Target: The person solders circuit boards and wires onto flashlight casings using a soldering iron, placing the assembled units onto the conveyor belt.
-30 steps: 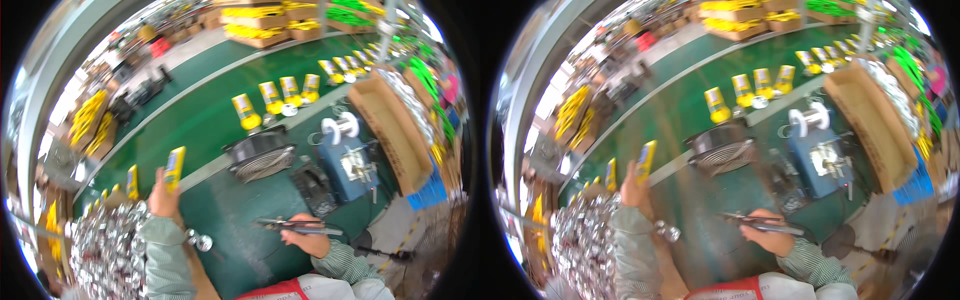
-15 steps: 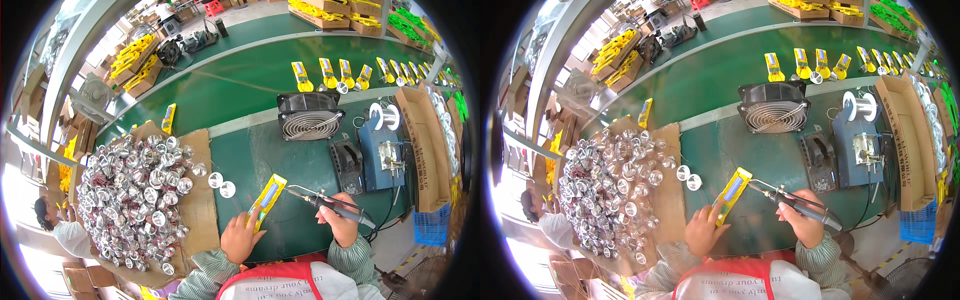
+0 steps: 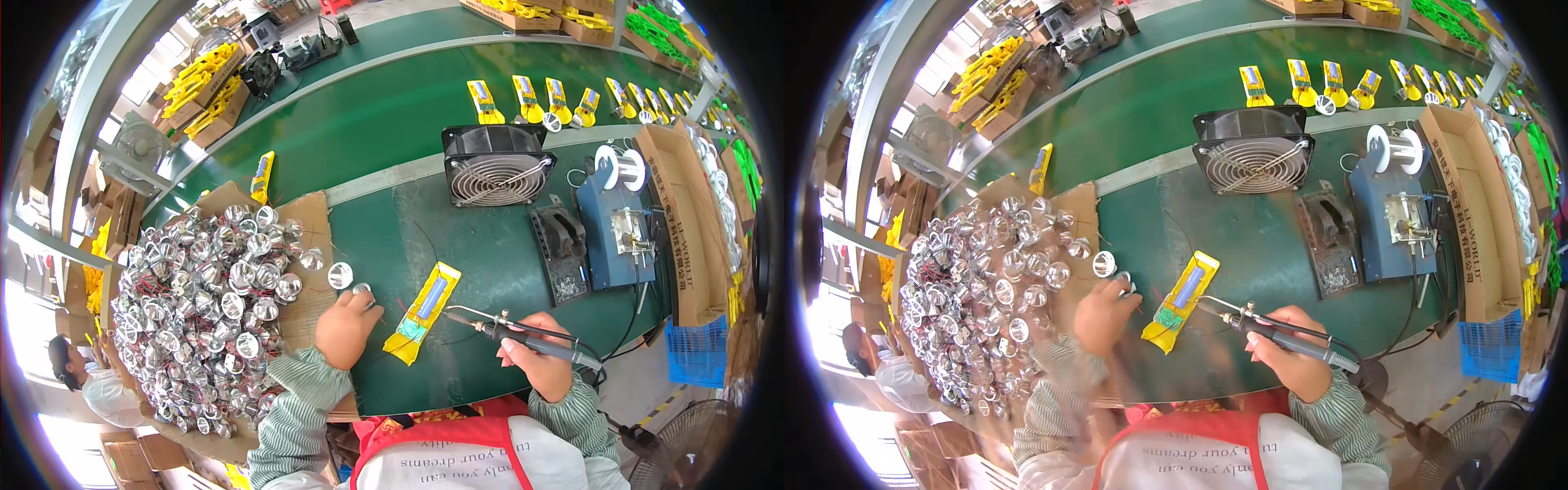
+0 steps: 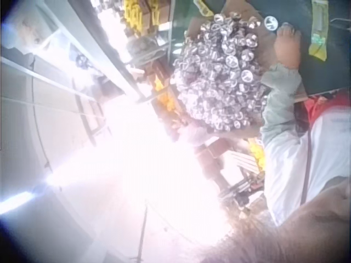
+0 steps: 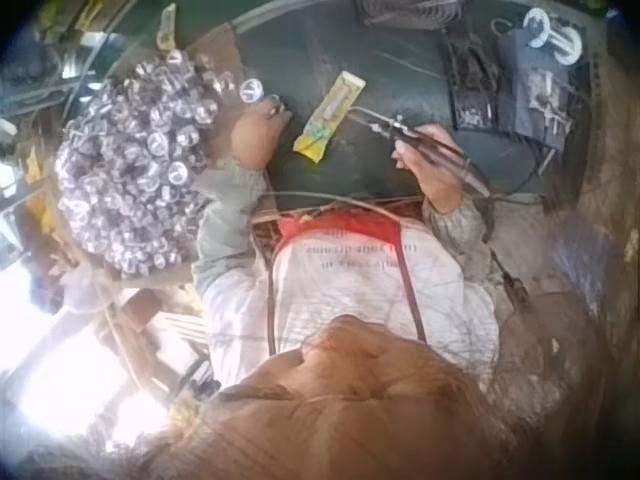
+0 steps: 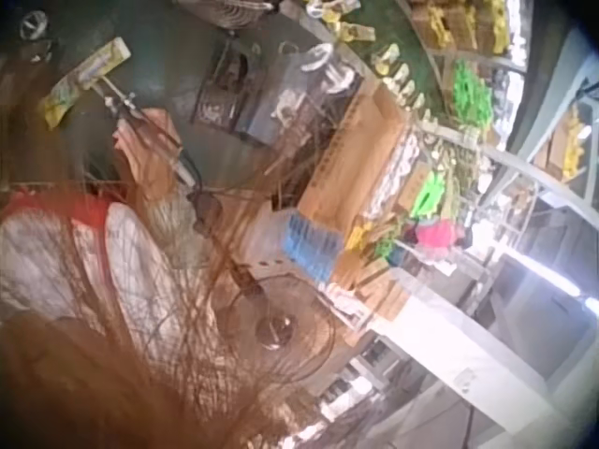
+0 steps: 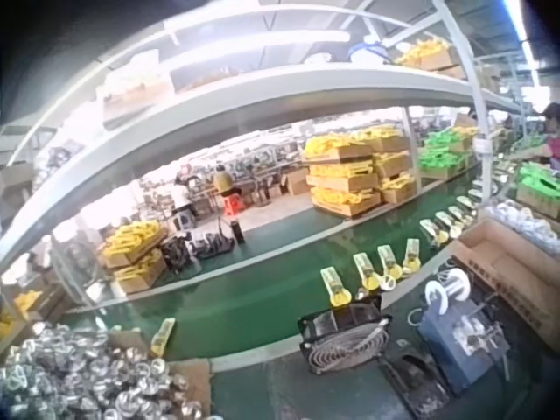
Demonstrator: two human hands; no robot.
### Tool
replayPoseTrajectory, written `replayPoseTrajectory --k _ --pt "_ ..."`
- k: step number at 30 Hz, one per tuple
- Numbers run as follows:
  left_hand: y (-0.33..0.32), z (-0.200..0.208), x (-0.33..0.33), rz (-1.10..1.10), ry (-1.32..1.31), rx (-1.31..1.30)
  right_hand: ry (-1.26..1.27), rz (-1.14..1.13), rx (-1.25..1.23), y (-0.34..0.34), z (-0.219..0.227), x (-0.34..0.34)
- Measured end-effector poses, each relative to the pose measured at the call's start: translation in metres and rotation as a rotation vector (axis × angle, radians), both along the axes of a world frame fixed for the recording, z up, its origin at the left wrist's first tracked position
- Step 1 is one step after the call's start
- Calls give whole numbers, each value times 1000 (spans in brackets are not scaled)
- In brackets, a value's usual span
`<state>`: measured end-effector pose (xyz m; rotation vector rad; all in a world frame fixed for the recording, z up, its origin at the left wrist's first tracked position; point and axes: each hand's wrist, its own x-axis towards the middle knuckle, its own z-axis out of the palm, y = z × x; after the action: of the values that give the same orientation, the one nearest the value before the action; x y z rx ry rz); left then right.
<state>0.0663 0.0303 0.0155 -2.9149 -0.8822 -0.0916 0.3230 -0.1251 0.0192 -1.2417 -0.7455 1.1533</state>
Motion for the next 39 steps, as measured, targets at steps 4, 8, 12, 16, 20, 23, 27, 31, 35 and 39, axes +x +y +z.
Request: replayPoseTrajectory --k 4,8,12,16,20,23,27,31,35,39 --pt "-15 7 -9 80 -427 -332 11 77 -6 1 -2 -7" --pt "-41 3 -1 326 -481 -455 -15 155 12 5 -6 -13" --pt "-48 -4 5 470 -531 -482 -136 212 34 6 -10 -19" --pt "-49 -8 9 496 -548 -497 -104 185 -15 9 -13 -27" --pt "-49 -10 12 434 -500 -448 -44 142 -112 14 -15 -33" --pt "-49 -11 11 425 -533 -479 -147 214 -100 18 -17 -32" --pt "-48 -13 9 415 -526 -539 -121 233 -87 20 -19 -33" --pt "-47 -14 8 366 -562 -520 -126 237 -108 22 -20 -34" --pt "-46 -15 8 370 -547 -516 -156 230 -101 23 -20 -34" --pt "-46 -14 8 364 -544 -516 -118 228 -64 22 -20 -33"
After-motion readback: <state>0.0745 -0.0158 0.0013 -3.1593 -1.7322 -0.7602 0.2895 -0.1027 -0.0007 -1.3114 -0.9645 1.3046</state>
